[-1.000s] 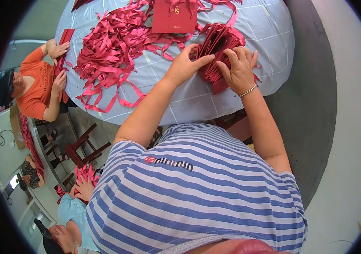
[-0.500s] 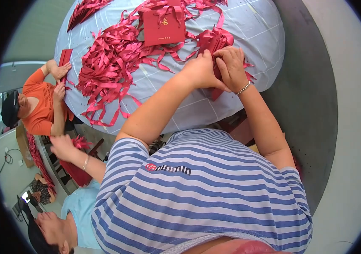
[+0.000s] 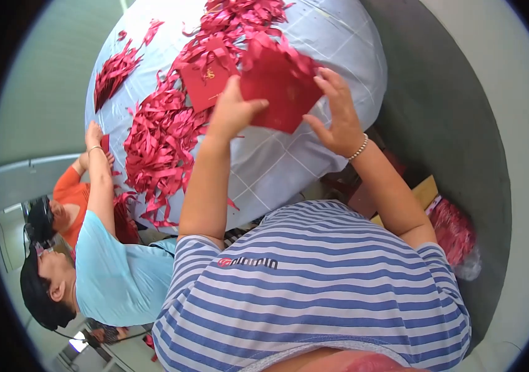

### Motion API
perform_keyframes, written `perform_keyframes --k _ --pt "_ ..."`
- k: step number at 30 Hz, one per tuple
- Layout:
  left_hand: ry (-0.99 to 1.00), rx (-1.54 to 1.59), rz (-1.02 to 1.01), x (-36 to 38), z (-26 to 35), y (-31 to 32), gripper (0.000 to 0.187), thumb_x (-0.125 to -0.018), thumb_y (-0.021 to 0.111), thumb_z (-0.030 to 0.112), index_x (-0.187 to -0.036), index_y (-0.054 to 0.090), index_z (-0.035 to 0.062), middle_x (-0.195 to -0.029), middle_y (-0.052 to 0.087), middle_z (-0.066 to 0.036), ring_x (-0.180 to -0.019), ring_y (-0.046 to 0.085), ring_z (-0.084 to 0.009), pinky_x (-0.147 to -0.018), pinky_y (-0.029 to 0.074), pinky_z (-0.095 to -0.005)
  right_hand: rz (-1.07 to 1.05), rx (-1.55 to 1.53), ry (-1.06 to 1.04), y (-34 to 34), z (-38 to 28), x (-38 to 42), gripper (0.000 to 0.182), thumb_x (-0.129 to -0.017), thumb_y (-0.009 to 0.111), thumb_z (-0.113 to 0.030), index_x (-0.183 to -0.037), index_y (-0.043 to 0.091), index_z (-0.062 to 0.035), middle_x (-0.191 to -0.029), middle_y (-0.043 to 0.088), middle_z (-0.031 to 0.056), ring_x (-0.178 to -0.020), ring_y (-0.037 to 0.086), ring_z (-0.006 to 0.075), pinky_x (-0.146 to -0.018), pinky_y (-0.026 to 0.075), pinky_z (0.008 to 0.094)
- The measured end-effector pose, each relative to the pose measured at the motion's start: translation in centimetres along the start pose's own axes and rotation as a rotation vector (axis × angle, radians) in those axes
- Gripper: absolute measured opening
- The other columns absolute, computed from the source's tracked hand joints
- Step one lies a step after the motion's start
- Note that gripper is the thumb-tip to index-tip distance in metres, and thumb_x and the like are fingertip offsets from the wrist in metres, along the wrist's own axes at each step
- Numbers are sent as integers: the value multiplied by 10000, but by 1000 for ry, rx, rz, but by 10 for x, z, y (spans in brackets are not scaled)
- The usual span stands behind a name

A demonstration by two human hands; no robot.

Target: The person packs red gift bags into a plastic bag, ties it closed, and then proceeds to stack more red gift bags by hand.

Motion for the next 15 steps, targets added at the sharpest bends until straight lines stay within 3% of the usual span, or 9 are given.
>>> perform_keyframes --k 2,6,9,13,15 --pt "-79 306 35 -7 41 -3 485 -763 698 -67 -1195 478 -49 -1092 652 -173 -949 675 -257 -857 561 -376 10 50 105 -20 6 18 632 -818 732 -178 -1364 453 -27 -1412 448 214 -1306 433 395 -1095 348 448" --pt "-78 640 -48 -77 26 -8 445 -816 668 -67 -1226 498 -36 -1139 637 -172 -1006 660 -284 -904 555 -402 -9 139 317 -29 31 78 508 -865 686 -167 -1315 494 -32 -1368 496 208 -1168 560 358 -994 454 403" --pt "-148 770 20 -124 -24 8 427 -833 670 -48 -1231 519 -14 -1139 641 -150 -993 662 -292 -905 559 -424 -61 116 539 -29 36 138 468 -879 670 -178 -1300 512 -50 -1350 515 190 -1075 616 323 -931 492 383" --pt "-391 1006 59 -169 -144 34 432 -845 686 -3 -1247 528 9 -1140 637 -140 -983 662 -301 -805 589 -465 -158 109 855 -35 30 215 383 -904 642 -193 -1250 551 -54 -1272 574 170 -988 648 285 -869 517 366" --pt "-322 908 159 -161 -137 40 442 -844 692 9 -1251 521 2 -1148 632 -143 -967 663 -305 -787 593 -465 -190 148 975 -42 23 252 342 -914 631 -201 -1214 576 -46 -1202 612 165 -965 654 279 -851 520 363"
Point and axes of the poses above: each hand's wrist, its own x-axis away from the middle knuckle, its own y-axis out of the palm, z = x × y, the point moved 5 cm from there along -x, towards the middle knuckle
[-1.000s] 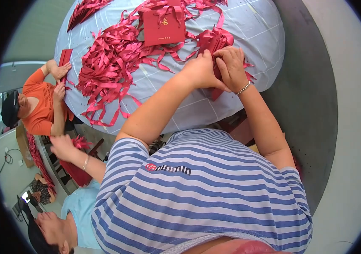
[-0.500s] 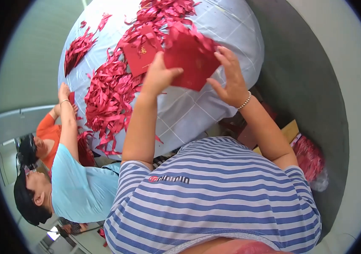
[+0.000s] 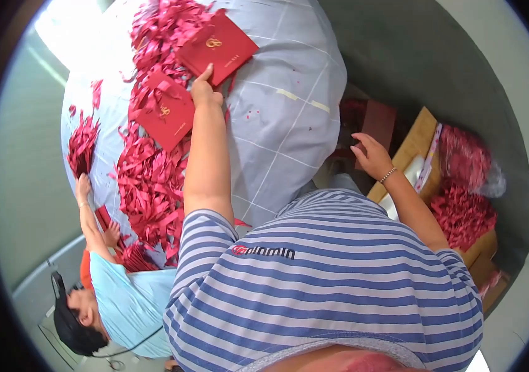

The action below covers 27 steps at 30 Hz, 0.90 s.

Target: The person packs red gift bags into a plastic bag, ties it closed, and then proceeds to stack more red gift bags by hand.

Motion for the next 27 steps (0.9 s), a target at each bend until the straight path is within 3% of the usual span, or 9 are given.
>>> perform_keyframes --k 5,6,10,16,18,21,23,25,27 --pt "318 -379 239 23 -3 3 633 -866 688 74 -1376 346 -83 -1278 550 -187 -1075 615 -323 -910 535 -413 42 -18 257 20 60 73 290 -931 621 -185 -1168 605 -18 -1041 678 165 -955 668 271 -818 531 351" --pt "329 -479 221 47 1 21 745 -867 695 144 -1414 256 -108 -1351 483 -222 -1216 527 -342 -1038 435 -406 18 -5 302 22 59 84 294 -941 606 -199 -1169 603 -13 -1027 687 167 -966 671 289 -836 526 356" --pt "430 -909 459 51 -1 16 816 -825 722 241 -1395 265 -123 -1444 343 -281 -1342 376 -379 -1149 276 -409 2 -21 381 43 70 121 297 -938 605 -210 -1163 606 -16 -1027 689 169 -937 678 289 -826 529 361" --pt "517 -885 350 58 -6 16 741 -794 735 185 -1325 322 -127 -1335 417 -299 -1221 495 -378 -1039 429 -431 -7 -74 390 65 97 156 280 -927 618 -230 -1124 623 -30 -988 692 157 -898 677 297 -793 531 373" --pt "514 -957 393 53 -6 2 671 -729 791 208 -1154 461 -192 -1087 611 -299 -905 656 -384 -799 559 -429 5 -31 401 74 121 168 274 -909 620 -240 -1095 625 -38 -967 679 160 -862 660 325 -758 521 401" --pt "435 -1100 366 74 -9 7 665 -671 864 314 -978 575 -201 -996 667 -300 -837 691 -348 -710 589 -426 143 -102 446 71 142 196 250 -897 631 -252 -1048 629 -52 -911 686 167 -866 661 352 -758 524 421" --pt "503 -1154 266 93 -23 7 820 -725 827 345 -1179 430 -210 -1169 583 -332 -978 652 -384 -812 577 -453 190 -139 575 76 165 226 245 -912 624 -239 -1065 635 -48 -933 705 153 -879 687 300 -789 543 384" --pt "453 -1524 412 133 -38 14 855 -792 757 399 -1275 349 -177 -1303 459 -349 -1145 557 -431 -956 500 -501 257 -203 658 90 193 256 255 -910 629 -244 -1064 634 -41 -932 708 154 -886 690 297 -790 545 386" --pt "487 -1749 334 175 -61 27 894 -834 697 445 -1355 286 -154 -1372 351 -359 -1291 401 -476 -1081 359 -537 319 -189 733 109 216 294 287 -900 642 -258 -1092 622 -45 -928 710 151 -887 691 293 -789 546 390"
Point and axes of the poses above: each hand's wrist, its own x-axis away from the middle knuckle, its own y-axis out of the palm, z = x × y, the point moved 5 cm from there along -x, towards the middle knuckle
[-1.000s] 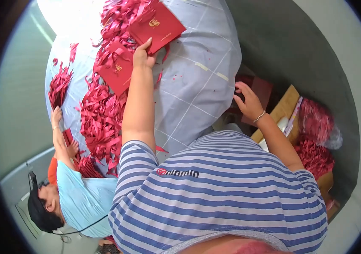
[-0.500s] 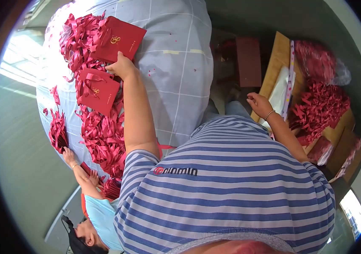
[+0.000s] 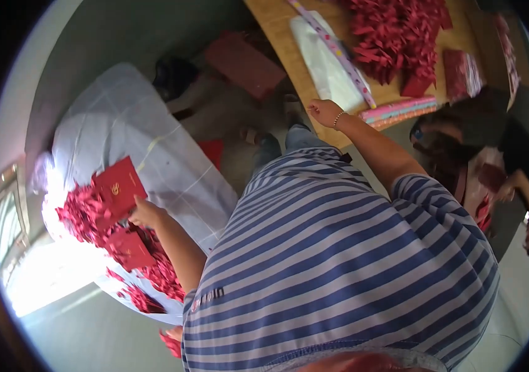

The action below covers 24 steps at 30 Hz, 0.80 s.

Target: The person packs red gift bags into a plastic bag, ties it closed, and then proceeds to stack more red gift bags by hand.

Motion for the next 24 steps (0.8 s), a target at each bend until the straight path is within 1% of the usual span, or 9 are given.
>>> perform_keyframes --k 3,5,8,9,12,13,17,20,24 --pt "535 -18 63 48 4 32 918 -855 694 391 -1434 219 -141 -1474 235 -366 -1408 195 -492 -1155 184 -552 121 -109 209 -6 63 27 359 -882 650 -278 -1157 587 -56 -947 713 158 -921 681 321 -819 537 405" --pt "835 43 -87 112 43 39 878 -857 700 347 -1440 239 -120 -1498 212 -355 -1416 187 -488 -1159 175 -546 223 -185 391 -13 105 45 569 -857 690 -347 -1292 492 -38 -1044 700 188 -974 667 356 -870 528 412" --pt "1152 145 -349 213 98 52 787 -859 707 224 -1450 280 -71 -1510 230 -326 -1420 209 -467 -1162 187 -525 557 -311 607 -45 147 69 751 -792 765 -414 -1332 450 2 -1137 650 241 -1050 634 384 -924 506 415" --pt "1195 182 -506 242 114 63 765 -857 703 198 -1447 292 -64 -1510 242 -314 -1417 226 -458 -1160 202 -513 614 -404 646 -43 178 65 1001 -687 842 -473 -1397 360 43 -1283 539 289 -1177 555 396 -993 466 416" --pt "1294 244 -922 322 153 95 704 -846 693 120 -1429 336 -49 -1499 288 -283 -1396 293 -432 -1140 272 -469 773 -298 766 -84 189 64 1153 -634 876 -485 -1446 264 59 -1412 399 284 -1265 462 408 -1034 431 411" --pt "1313 237 -1022 348 163 104 685 -838 692 95 -1418 355 -47 -1488 311 -277 -1381 327 -424 -1125 312 -447 765 -384 800 -91 199 56 1287 -597 899 -479 -1517 128 -15 -1531 229 245 -1353 362 401 -1071 402 453" --pt "1532 170 -1328 468 202 165 664 -835 688 117 -1402 382 -44 -1415 412 -281 -1277 464 -410 -1056 408 -420 648 -259 1065 -129 222 27 1360 -584 917 -421 -1555 -2 -170 -1607 89 161 -1456 187 367 -1116 332 552" --pt "1523 49 -1455 524 213 225 678 -857 702 129 -1433 365 10 -1406 444 -220 -1204 547 -307 -985 462 -389 711 -254 1144 -123 252 20 1352 -595 909 -423 -1554 -6 -152 -1607 97 155 -1457 191 370 -1118 336 537" --pt "1287 -8 -1658 607 253 275 701 -839 713 163 -1423 366 -10 -1414 449 -247 -1234 527 -358 -1022 437 -393 740 -142 1041 -118 283 12 1388 -562 903 -472 -1547 -2 -101 -1585 170 191 -1456 194 388 -1122 307 521"
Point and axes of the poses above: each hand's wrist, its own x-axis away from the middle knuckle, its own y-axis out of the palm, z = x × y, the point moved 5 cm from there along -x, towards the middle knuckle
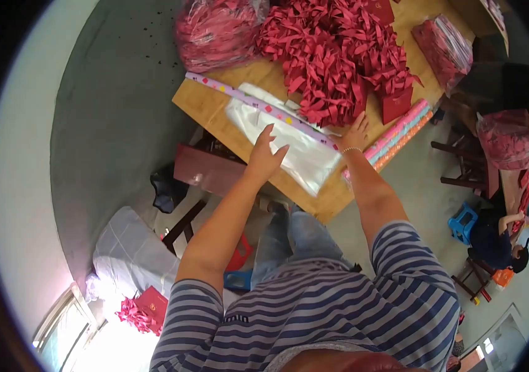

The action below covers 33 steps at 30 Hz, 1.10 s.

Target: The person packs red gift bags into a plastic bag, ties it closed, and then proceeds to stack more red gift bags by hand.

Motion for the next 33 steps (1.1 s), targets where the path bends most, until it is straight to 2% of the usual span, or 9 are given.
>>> perform_keyframes --k 6,11,15,18,24,27,30,31,33 --pt "-300 379 -181 -122 -56 58 800 -825 716 140 -1491 290 22 -1461 413 -163 -1294 453 -267 -1042 385 -374 206 -215 -239 17 -1 -29 1350 -557 905 -404 -1541 41 -73 -1565 174 242 -1434 231 404 -1141 233 541" --pt "-284 1134 -157 -143 -24 93 620 -785 601 -33 -1366 435 109 -1350 510 -51 -1190 522 -235 -1007 388 -379 226 -316 -473 30 -5 -46 1297 -596 891 -353 -1517 55 13 -1535 213 281 -1422 244 427 -1152 232 514" --pt "-307 1392 -144 -141 2 118 493 -788 586 -51 -1256 526 92 -1200 615 -47 -1094 580 -208 -990 410 -365 70 -629 -488 33 -12 -64 1305 -602 890 -347 -1499 37 68 -1521 211 315 -1409 248 463 -1159 236 485" --pt "-319 1429 -149 -144 15 121 436 -793 591 -44 -1209 558 81 -1185 622 -48 -1083 580 -206 -981 405 -366 90 -523 -609 30 -22 -62 1299 -611 882 -330 -1498 21 70 -1526 186 330 -1403 240 490 -1162 232 481" --pt "-325 1228 -144 -146 18 107 423 -796 623 -12 -1207 545 50 -1174 616 -49 -1090 556 -175 -968 392 -352 264 -392 -555 21 -47 -54 1303 -615 871 -276 -1504 -23 52 -1544 125 340 -1403 217 510 -1173 210 479" --pt "-225 739 -95 -148 -6 100 558 -785 689 72 -1294 471 6 -1153 588 -126 -972 566 -237 -851 458 -333 256 -482 -501 29 -55 -63 1301 -603 873 -235 -1503 -19 58 -1538 151 331 -1404 236 487 -1172 220 461" --pt "-60 248 527 -144 -8 56 677 -775 724 140 -1350 408 -27 -1320 441 -232 -1154 480 -318 -983 412 -398 268 -559 -499 27 -54 -65 1276 -604 867 -197 -1502 2 73 -1515 223 316 -1380 309 454 -1152 272 436" --pt "47 159 496 -148 7 43 747 -742 735 149 -1361 373 -58 -1418 274 -312 -1288 335 -423 -1083 315 -488 279 -593 -508 26 -53 -65 1264 -607 863 -185 -1501 9 78 -1505 251 311 -1368 339 443 -1143 294 427" --pt "277 -173 401 -162 25 41 780 -706 740 149 -1353 368 -78 -1432 263 -328 -1303 301 -467 -1089 290 -534 203 -727 -487 33 -44 -72 1245 -620 861 -195 -1495 25 94 -1483 297 301 -1336 390 435 -1116 336 421"
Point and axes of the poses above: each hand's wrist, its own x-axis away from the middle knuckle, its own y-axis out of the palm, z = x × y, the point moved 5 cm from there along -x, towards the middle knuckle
